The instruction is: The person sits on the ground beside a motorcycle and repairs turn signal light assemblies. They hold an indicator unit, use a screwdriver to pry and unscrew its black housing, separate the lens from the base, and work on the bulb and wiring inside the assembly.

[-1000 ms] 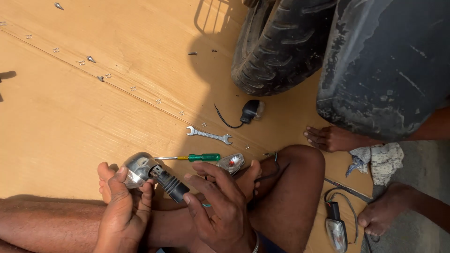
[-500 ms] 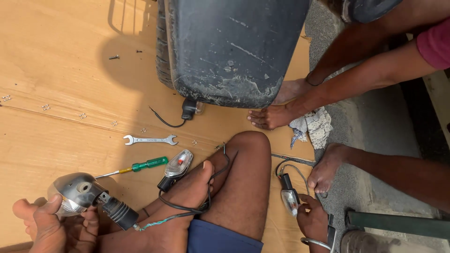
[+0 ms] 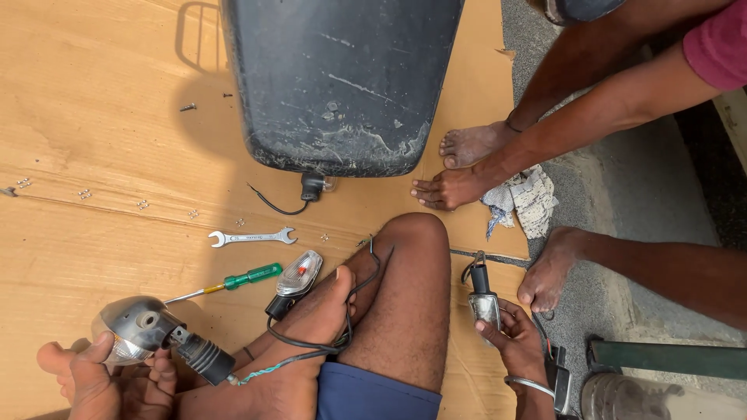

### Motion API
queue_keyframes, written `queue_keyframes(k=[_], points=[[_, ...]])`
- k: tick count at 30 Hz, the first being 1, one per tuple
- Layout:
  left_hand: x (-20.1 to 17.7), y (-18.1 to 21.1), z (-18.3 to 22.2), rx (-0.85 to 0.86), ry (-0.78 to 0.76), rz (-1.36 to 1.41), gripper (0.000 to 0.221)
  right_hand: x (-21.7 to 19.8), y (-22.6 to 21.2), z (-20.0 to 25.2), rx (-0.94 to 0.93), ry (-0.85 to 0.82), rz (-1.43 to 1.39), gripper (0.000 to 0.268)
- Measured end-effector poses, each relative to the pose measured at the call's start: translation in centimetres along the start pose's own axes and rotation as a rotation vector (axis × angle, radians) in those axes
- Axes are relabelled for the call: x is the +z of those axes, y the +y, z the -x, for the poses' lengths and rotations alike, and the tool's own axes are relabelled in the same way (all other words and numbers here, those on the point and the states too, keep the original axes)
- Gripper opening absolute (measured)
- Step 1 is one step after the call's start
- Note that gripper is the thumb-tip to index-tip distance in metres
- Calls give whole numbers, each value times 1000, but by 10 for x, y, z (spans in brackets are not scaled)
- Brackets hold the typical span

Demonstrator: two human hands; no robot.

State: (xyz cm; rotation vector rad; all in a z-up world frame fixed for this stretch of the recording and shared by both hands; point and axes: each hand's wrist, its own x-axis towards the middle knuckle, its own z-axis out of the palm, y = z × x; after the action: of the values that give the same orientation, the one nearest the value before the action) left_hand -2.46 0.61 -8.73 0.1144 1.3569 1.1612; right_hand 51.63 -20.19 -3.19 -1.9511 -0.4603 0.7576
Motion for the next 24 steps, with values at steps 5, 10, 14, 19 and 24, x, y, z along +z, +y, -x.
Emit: queue_keyframes(k=[5, 10, 14, 19, 24], points=[[8, 6, 9, -38, -34, 28, 35, 3, -21, 16, -98, -115, -283, 59], [35, 36, 56, -91, -38, 70, 30, 6, -8, 9, -79, -170, -346, 55], [51, 49, 90, 91, -116, 213, 38, 29, 4, 0, -217, 111, 413, 59], [52, 46, 84, -33, -44, 292, 45, 80, -58, 10, -572, 301, 876, 51], [62, 54, 92, -86, -28, 251, 58, 202, -191, 62, -1158, -301, 534, 30]])
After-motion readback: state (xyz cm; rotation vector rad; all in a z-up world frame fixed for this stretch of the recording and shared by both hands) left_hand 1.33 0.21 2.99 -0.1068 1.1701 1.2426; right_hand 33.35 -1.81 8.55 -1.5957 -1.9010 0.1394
